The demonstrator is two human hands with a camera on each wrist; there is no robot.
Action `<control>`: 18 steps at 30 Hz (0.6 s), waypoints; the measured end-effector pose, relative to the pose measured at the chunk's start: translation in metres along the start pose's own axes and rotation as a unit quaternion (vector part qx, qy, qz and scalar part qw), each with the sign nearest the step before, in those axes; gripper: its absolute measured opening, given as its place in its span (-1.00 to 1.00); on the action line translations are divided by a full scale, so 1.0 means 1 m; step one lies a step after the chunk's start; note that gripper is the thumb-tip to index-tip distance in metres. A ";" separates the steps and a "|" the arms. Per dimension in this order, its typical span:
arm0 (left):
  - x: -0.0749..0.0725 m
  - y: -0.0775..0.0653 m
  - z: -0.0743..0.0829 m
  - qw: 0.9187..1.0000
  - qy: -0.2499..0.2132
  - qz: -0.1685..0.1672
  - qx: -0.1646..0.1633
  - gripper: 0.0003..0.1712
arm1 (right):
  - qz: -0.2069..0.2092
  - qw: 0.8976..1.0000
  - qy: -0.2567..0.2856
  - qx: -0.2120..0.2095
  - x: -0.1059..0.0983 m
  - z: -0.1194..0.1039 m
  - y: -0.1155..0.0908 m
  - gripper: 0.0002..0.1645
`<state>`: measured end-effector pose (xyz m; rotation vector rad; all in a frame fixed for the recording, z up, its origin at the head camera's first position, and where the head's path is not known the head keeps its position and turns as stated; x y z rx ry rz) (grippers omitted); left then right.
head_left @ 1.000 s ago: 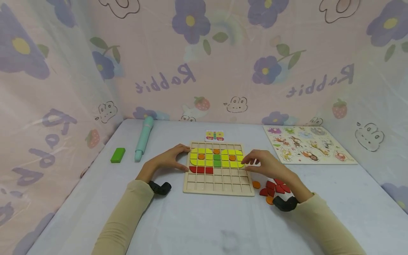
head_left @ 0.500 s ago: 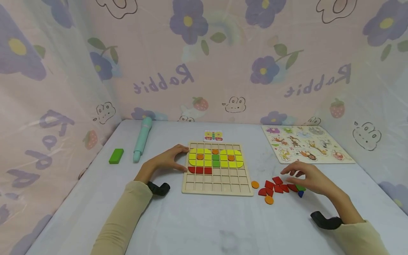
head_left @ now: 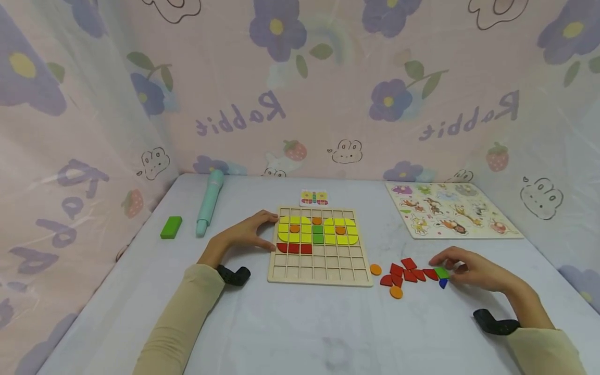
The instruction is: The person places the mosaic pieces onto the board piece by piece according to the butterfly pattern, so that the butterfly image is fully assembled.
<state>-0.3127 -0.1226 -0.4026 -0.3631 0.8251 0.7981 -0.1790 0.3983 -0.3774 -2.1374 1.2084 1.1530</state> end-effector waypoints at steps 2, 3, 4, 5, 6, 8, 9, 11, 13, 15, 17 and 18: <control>0.000 0.001 -0.001 1.000 0.002 -0.001 -0.001 -0.04 | -0.001 1.000 0.001 0.000 0.000 0.003 0.000 -0.62; 0.001 0.001 -0.002 1.000 0.003 -0.002 -0.001 -0.04 | -0.002 1.000 0.001 0.000 0.000 0.003 0.001 -0.63; 0.001 0.001 -0.002 1.000 0.003 -0.002 -0.001 -0.04 | 0.000 1.000 0.000 0.003 0.000 0.004 0.001 -0.64; 0.001 0.002 -0.002 1.000 0.004 -0.002 0.000 -0.04 | -0.001 1.000 -0.003 0.004 0.000 0.004 0.001 -0.65; 0.001 0.002 -0.003 1.000 0.003 -0.002 0.002 -0.04 | 0.000 1.000 -0.006 0.009 0.000 0.005 0.002 -0.65; 0.001 0.002 -0.003 1.000 0.002 -0.001 0.005 -0.04 | 0.000 1.000 -0.010 0.026 0.001 0.005 0.003 -0.66; 0.001 0.002 -0.003 1.000 0.002 -0.001 0.006 -0.04 | 0.002 0.999 -0.013 0.036 0.001 0.005 0.003 -0.65; 0.001 0.001 -0.003 1.000 0.002 0.000 0.008 -0.03 | 0.006 0.998 -0.023 0.057 0.000 0.004 0.005 -0.66; 0.001 0.002 -0.004 1.000 0.002 0.000 0.008 -0.03 | 0.019 0.997 -0.037 0.072 -0.001 0.001 0.008 -0.67; 0.001 0.002 -0.004 1.000 0.004 -0.001 0.008 -0.03 | 0.041 0.995 -0.051 0.075 -0.002 -0.002 0.013 -0.69; 0.001 0.002 -0.004 1.000 0.005 0.000 0.008 -0.03 | 0.063 0.994 -0.058 0.069 -0.001 -0.008 0.020 -0.70; 0.001 0.002 -0.003 1.000 0.006 0.000 0.008 -0.03 | 0.072 0.994 -0.058 0.063 0.000 -0.012 0.026 -0.71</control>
Point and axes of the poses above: each hand's wrist, its own y-axis towards the middle knuckle, its own x-axis out of the palm, z = x × y, the point moved 2 cm from there along y, towards the middle knuckle, and after that the axes turned 2 degrees about -y, right-handed, at the moved point
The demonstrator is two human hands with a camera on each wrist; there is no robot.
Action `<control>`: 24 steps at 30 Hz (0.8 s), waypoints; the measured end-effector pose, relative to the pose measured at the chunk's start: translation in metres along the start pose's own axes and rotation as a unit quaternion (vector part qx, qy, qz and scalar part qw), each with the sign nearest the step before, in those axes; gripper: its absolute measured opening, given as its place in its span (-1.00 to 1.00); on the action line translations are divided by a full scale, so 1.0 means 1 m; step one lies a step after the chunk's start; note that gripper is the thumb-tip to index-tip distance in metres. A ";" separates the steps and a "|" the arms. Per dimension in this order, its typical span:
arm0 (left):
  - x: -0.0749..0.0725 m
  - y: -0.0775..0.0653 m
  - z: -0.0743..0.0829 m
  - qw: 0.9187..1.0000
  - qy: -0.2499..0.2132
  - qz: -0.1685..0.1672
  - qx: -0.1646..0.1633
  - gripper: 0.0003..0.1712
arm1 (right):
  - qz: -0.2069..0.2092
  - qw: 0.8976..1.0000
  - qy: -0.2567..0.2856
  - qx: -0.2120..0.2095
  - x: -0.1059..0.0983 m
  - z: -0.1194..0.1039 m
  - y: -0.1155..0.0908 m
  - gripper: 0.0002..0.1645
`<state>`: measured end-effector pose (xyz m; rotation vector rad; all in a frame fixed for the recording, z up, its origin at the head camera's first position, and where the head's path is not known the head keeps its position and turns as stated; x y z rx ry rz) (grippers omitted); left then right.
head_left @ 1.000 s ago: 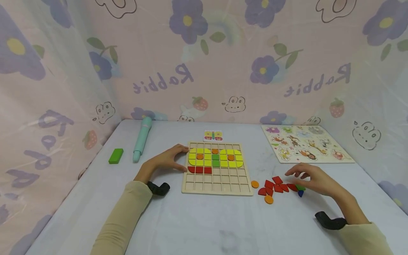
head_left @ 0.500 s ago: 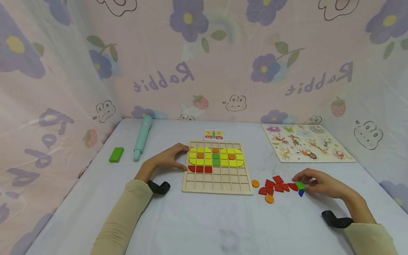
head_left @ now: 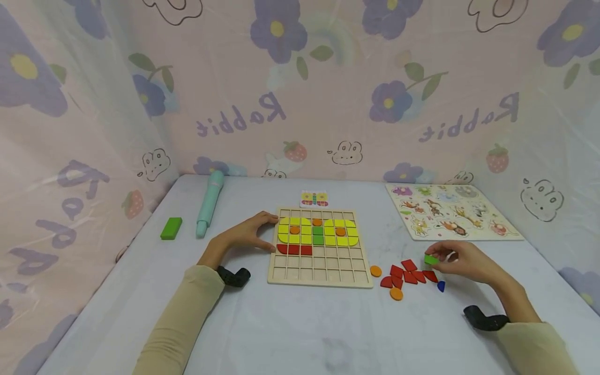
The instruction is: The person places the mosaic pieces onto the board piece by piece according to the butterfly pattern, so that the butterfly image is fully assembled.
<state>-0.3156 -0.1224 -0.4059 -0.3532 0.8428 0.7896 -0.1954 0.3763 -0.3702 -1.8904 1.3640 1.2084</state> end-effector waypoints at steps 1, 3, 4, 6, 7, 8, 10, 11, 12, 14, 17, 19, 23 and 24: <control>0.000 0.000 0.001 1.000 0.000 0.000 -0.001 -0.03 | 0.009 1.000 0.002 -0.009 0.002 -0.005 0.005 -0.71; 0.000 -0.001 0.002 1.000 -0.002 0.000 -0.002 -0.03 | 0.015 0.999 0.010 -0.029 0.007 -0.017 0.018 -0.70; 0.000 -0.001 0.003 1.000 -0.003 0.000 -0.004 -0.03 | 0.014 0.999 0.015 -0.043 0.010 -0.024 0.026 -0.69; 0.000 -0.001 0.003 1.000 -0.004 0.000 -0.007 -0.03 | 0.008 0.997 0.025 -0.068 0.016 -0.038 0.042 -0.68; 0.000 -0.001 0.004 1.000 -0.006 -0.001 -0.009 -0.03 | 0.004 0.996 0.031 -0.080 0.019 -0.045 0.050 -0.68; 0.000 -0.001 0.003 1.000 -0.006 -0.001 -0.010 -0.04 | -0.002 0.995 0.036 -0.088 0.022 -0.054 0.058 -0.68; 0.000 0.000 0.004 1.000 -0.005 -0.001 -0.011 -0.04 | -0.013 0.993 0.048 -0.104 0.029 -0.070 0.073 -0.67; 0.000 0.000 0.003 1.000 -0.004 -0.001 -0.011 -0.04 | -0.015 0.993 0.052 -0.109 0.032 -0.078 0.081 -0.67; 0.000 0.000 0.003 1.000 -0.004 -0.001 -0.011 -0.04 | -0.016 0.992 0.054 -0.115 0.036 -0.087 0.088 -0.66; 0.000 0.001 0.002 1.000 -0.003 0.000 -0.010 -0.04 | -0.016 0.991 0.059 -0.122 0.045 -0.103 0.101 -0.67; 0.001 0.001 0.000 1.000 -0.002 0.000 -0.008 -0.04 | -0.017 0.990 0.062 -0.125 0.061 -0.124 0.117 -0.68; 0.001 0.000 0.000 1.000 -0.003 0.000 -0.006 -0.04 | -0.025 0.990 0.064 -0.120 0.071 -0.134 0.125 -0.68; 0.000 -0.001 0.001 1.000 -0.009 0.002 -0.007 -0.04 | -0.042 0.991 0.060 -0.111 0.086 -0.149 0.136 -0.69; 0.000 -0.001 0.001 1.000 -0.010 0.002 -0.009 -0.04 | -0.048 0.991 0.058 -0.107 0.089 -0.151 0.138 -0.70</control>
Point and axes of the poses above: each hand's wrist, its own y-axis towards the middle knuckle, its own x-axis out of the palm, z = x × y, the point moved 2 cm from there along y, towards the middle knuckle, and after that the axes turned 2 degrees about -y, right-handed, at the moved point
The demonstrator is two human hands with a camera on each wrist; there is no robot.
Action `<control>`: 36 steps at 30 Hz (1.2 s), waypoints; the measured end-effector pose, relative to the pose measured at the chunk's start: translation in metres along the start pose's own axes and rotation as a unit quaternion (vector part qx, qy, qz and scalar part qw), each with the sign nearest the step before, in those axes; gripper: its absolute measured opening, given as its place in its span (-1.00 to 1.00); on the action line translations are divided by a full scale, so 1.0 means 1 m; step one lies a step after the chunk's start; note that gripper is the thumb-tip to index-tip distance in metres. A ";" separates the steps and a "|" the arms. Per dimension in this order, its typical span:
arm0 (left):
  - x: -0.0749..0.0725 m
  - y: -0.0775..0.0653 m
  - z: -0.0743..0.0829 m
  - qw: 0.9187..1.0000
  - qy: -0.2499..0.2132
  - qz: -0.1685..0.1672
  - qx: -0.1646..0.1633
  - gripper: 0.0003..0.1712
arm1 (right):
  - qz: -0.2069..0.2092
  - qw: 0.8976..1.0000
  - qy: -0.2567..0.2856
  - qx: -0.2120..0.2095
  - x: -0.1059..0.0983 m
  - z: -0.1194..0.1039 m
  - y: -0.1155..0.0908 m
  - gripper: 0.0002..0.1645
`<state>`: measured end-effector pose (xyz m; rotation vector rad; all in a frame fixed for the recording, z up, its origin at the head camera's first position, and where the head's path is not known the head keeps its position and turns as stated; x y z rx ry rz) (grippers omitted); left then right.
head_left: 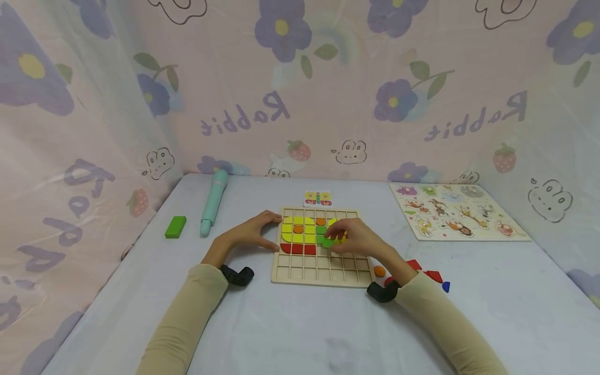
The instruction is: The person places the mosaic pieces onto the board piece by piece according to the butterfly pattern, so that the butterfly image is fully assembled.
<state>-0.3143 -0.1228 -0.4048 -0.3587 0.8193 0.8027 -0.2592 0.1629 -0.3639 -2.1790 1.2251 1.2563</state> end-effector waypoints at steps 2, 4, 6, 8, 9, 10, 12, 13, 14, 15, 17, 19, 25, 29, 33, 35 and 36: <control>0.000 0.000 0.000 1.000 -0.001 0.001 0.000 -0.04 | -0.010 1.000 -0.004 0.009 0.004 -0.001 0.004 -0.72; -0.001 0.000 0.000 1.000 -0.001 0.002 -0.001 -0.03 | -0.018 1.000 -0.012 0.012 0.009 -0.001 0.007 -0.75; -0.001 0.000 -0.001 1.000 0.000 0.003 0.000 -0.03 | -0.023 0.999 -0.021 0.013 0.012 0.001 0.009 -0.77; 0.000 0.001 -0.002 1.000 0.001 0.003 0.002 -0.03 | -0.026 0.999 -0.024 0.012 0.014 0.002 0.010 -0.77; 0.000 0.001 -0.002 1.000 0.002 0.003 0.001 -0.03 | -0.027 0.999 -0.026 0.011 0.015 0.003 0.011 -0.77; 0.000 0.001 -0.003 1.000 0.003 0.002 0.000 -0.03 | -0.028 0.999 -0.026 0.010 0.015 0.003 0.011 -0.77; 0.000 0.001 -0.004 1.000 0.005 0.002 -0.001 -0.03 | -0.030 0.999 -0.026 0.007 0.016 0.004 0.012 -0.76; 0.000 0.001 -0.004 1.000 0.005 0.002 -0.002 -0.03 | -0.032 0.999 -0.026 0.004 0.017 0.005 0.012 -0.76; 0.000 0.001 -0.004 1.000 0.004 0.002 -0.002 -0.03 | -0.033 0.999 -0.026 0.002 0.017 0.005 0.012 -0.76; 0.000 0.001 -0.004 1.000 0.004 0.002 -0.003 -0.03 | -0.033 0.999 -0.027 -0.001 0.017 0.005 0.012 -0.77; 0.001 0.001 -0.005 1.000 0.003 0.003 -0.002 -0.03 | -0.036 0.999 -0.024 -0.005 0.018 0.005 0.012 -0.77; 0.002 0.001 -0.006 1.000 0.004 0.003 -0.001 -0.04 | -0.037 0.999 -0.022 -0.010 0.018 0.005 0.012 -0.77; 0.003 0.001 -0.007 1.000 0.004 0.002 -0.005 -0.05 | -0.033 0.999 -0.023 -0.024 0.019 0.004 0.009 -0.76; 0.002 0.001 -0.005 1.000 0.003 0.002 -0.005 -0.04 | -0.026 0.999 -0.034 -0.029 0.015 0.001 0.007 -0.74; 0.002 0.001 -0.003 1.000 0.002 0.000 0.000 -0.03 | -0.009 0.999 -0.032 -0.032 0.002 0.003 -0.002 -0.74; 0.001 0.001 -0.003 1.000 0.001 0.001 0.003 -0.03 | 0.003 0.999 -0.029 -0.030 -0.008 0.006 -0.009 -0.75; 0.001 0.000 -0.003 1.000 0.003 0.002 0.002 -0.03 | 0.009 0.999 -0.029 -0.030 -0.013 0.008 -0.014 -0.76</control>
Point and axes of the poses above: each hand's wrist, its own y-axis towards the middle knuckle, its own x-axis out of the palm, z = x × y, the point moved 2 cm from there along y, towards the middle knuckle, and after that the axes turned 2 degrees about -y, right-handed, at the moved point
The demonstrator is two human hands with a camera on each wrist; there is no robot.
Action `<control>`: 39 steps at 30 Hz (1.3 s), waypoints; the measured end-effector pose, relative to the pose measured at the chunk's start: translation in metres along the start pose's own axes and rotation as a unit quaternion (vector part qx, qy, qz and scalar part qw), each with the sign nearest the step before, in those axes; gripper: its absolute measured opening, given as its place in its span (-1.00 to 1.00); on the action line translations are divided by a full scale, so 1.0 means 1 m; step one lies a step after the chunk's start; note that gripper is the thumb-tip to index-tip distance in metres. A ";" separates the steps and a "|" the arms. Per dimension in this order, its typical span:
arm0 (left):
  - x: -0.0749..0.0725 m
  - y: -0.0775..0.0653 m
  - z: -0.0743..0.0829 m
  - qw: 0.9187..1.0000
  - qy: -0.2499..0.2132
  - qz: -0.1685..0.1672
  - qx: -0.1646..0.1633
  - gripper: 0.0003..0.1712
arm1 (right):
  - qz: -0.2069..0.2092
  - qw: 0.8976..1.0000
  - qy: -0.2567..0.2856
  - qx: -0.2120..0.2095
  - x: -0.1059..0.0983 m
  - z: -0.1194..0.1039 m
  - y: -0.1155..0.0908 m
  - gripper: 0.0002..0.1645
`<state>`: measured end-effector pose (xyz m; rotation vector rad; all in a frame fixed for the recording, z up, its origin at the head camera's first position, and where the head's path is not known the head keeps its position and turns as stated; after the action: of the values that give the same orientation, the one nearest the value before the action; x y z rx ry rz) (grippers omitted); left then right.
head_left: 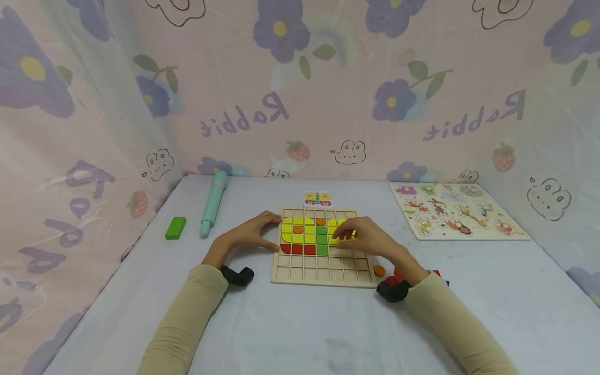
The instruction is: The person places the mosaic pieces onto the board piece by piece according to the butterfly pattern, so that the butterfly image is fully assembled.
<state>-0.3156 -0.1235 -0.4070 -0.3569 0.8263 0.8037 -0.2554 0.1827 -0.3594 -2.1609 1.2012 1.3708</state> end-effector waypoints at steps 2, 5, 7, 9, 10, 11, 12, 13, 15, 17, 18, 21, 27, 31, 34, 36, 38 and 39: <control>-0.001 0.000 0.000 1.000 0.001 0.001 -0.001 -0.03 | 0.012 1.000 -0.008 0.003 -0.009 0.006 -0.011 -0.77; -0.002 -0.002 0.000 1.000 0.000 0.002 -0.003 -0.03 | 0.024 0.999 -0.026 0.015 -0.021 0.016 -0.028 -0.78; -0.002 -0.002 0.000 1.000 0.000 0.002 -0.002 -0.04 | 0.030 0.999 -0.037 0.025 -0.027 0.022 -0.041 -0.79; -0.002 -0.003 0.000 1.000 0.000 0.002 -0.002 -0.04 | 0.033 0.998 -0.043 0.039 -0.032 0.029 -0.053 -0.79; -0.003 -0.003 0.000 1.000 0.000 0.002 -0.001 -0.04 | 0.035 0.997 -0.044 0.045 -0.034 0.033 -0.059 -0.79; -0.002 -0.003 0.000 1.000 0.003 0.002 0.000 -0.04 | 0.036 0.997 -0.046 0.049 -0.037 0.036 -0.065 -0.78; -0.003 -0.003 -0.001 1.000 0.004 0.002 0.001 -0.04 | 0.037 0.997 -0.047 0.054 -0.039 0.039 -0.070 -0.78; -0.003 -0.003 -0.001 1.000 0.006 0.003 0.002 -0.04 | 0.036 0.996 -0.049 0.059 -0.042 0.042 -0.076 -0.78; -0.003 -0.003 0.000 1.000 0.007 0.003 0.004 -0.04 | 0.027 0.996 -0.050 0.069 -0.046 0.047 -0.085 -0.77; -0.003 -0.003 0.000 1.000 0.008 0.003 0.005 -0.05 | 0.012 0.996 -0.049 0.079 -0.051 0.052 -0.094 -0.77; -0.003 -0.003 0.001 1.000 0.007 0.003 0.006 -0.05 | 0.004 0.995 -0.045 0.084 -0.053 0.055 -0.098 -0.76; -0.003 -0.003 0.001 1.000 0.008 0.000 0.004 -0.05 | -0.020 0.995 -0.035 0.089 -0.056 0.063 -0.110 -0.75; -0.001 -0.002 0.001 1.000 0.008 -0.002 0.003 -0.05 | -0.056 0.995 -0.002 0.087 -0.059 0.077 -0.123 -0.70; -0.001 -0.001 0.001 1.000 0.006 -0.002 0.002 -0.05 | -0.075 0.994 0.020 0.081 -0.058 0.080 -0.127 -0.66; -0.001 -0.001 0.002 1.000 0.006 -0.002 0.002 -0.04 | -0.083 0.993 0.032 0.078 -0.057 0.083 -0.128 -0.65; -0.001 0.000 0.002 1.000 0.006 -0.002 0.001 -0.04 | -0.085 0.993 0.034 0.078 -0.056 0.085 -0.128 -0.66; -0.001 0.000 0.003 1.000 0.008 -0.002 0.000 -0.03 | -0.085 0.993 0.036 0.078 -0.055 0.086 -0.127 -0.67; -0.001 0.000 0.003 1.000 0.008 -0.002 0.000 -0.03 | -0.084 0.993 0.035 0.078 -0.054 0.086 -0.127 -0.67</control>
<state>-0.3149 -0.1221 -0.4039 -0.3648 0.8397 0.7976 -0.2174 0.3400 -0.3763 -2.1618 1.0830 1.1028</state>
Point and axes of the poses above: each hand's wrist, its own y-axis towards the middle knuckle, its own x-axis out of the palm, z = x × y, the point moved 2 cm from there along y, towards the middle knuckle, and after that the axes turned 2 degrees about -y, right-handed, at the moved point
